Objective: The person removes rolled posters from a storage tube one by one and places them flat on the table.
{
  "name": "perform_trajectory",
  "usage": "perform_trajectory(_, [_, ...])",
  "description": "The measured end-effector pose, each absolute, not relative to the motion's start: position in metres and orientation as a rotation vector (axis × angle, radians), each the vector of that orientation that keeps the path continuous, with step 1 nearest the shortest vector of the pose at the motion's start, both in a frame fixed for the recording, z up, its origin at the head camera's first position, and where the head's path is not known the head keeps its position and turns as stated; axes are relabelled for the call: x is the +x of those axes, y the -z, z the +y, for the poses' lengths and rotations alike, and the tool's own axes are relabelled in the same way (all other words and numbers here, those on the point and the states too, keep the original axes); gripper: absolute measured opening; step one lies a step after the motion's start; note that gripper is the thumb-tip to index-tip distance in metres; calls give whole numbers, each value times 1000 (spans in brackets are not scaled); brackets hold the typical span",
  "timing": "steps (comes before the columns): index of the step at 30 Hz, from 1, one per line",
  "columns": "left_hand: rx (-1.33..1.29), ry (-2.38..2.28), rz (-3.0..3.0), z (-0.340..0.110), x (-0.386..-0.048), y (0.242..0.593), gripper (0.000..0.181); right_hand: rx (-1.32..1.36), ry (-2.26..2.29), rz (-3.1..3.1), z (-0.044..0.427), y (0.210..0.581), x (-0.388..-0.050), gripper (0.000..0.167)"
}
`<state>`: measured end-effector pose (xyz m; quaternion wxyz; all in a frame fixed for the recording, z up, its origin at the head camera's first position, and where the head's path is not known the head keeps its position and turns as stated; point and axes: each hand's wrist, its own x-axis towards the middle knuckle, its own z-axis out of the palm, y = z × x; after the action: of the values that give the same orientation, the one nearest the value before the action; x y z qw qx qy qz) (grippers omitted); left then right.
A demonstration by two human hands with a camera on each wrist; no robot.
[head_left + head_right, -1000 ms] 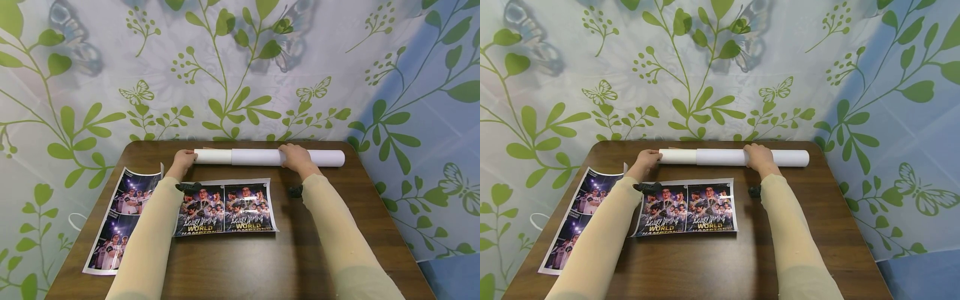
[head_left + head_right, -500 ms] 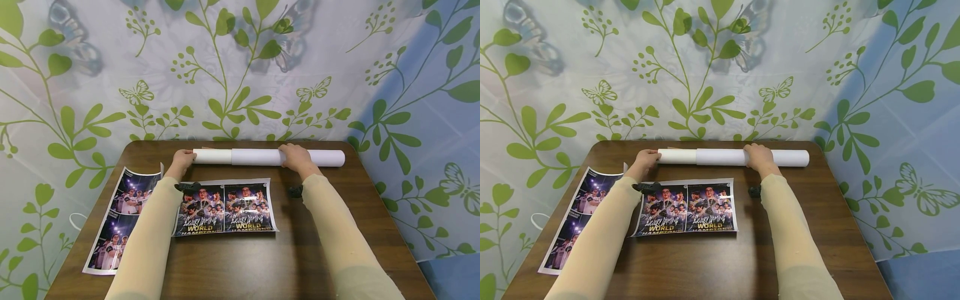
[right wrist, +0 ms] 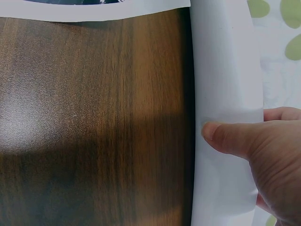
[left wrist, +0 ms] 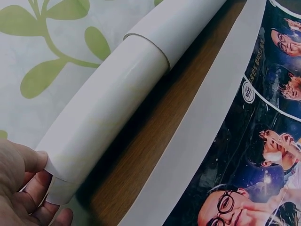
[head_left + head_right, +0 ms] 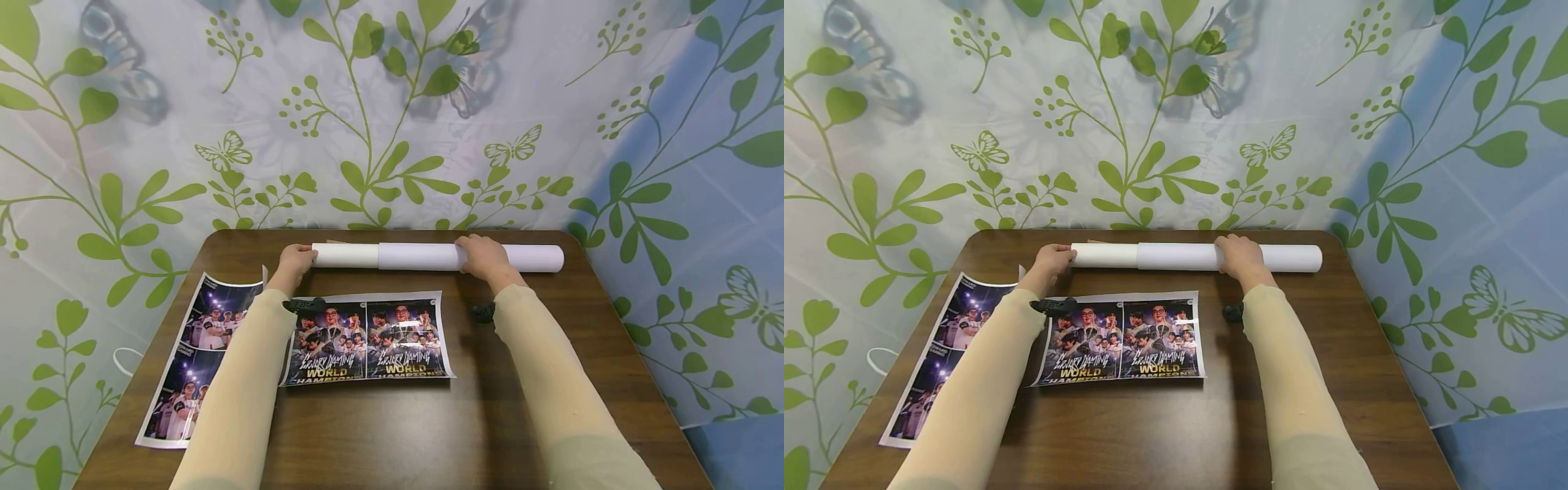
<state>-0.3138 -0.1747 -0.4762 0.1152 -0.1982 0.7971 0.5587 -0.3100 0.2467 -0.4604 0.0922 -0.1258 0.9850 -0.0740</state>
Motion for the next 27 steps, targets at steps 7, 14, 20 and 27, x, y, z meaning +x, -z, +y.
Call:
perform_trajectory(7, [-591,-1631,2328,-177,-312,474,44,-375,220,2927,247,461,-309,66])
perform_trajectory(14, [-598,-1627,2333,-178,-311,473,44,-394,221,2927,246,458,-308,64])
perform_trajectory(20, [-601,-1618,2337,-180,-311,473,44,-385,222,2925,247,459,-308,64])
perform_trajectory(27, [-616,-1609,2329,-184,-314,478,44,-373,220,2923,246,459,-308,66])
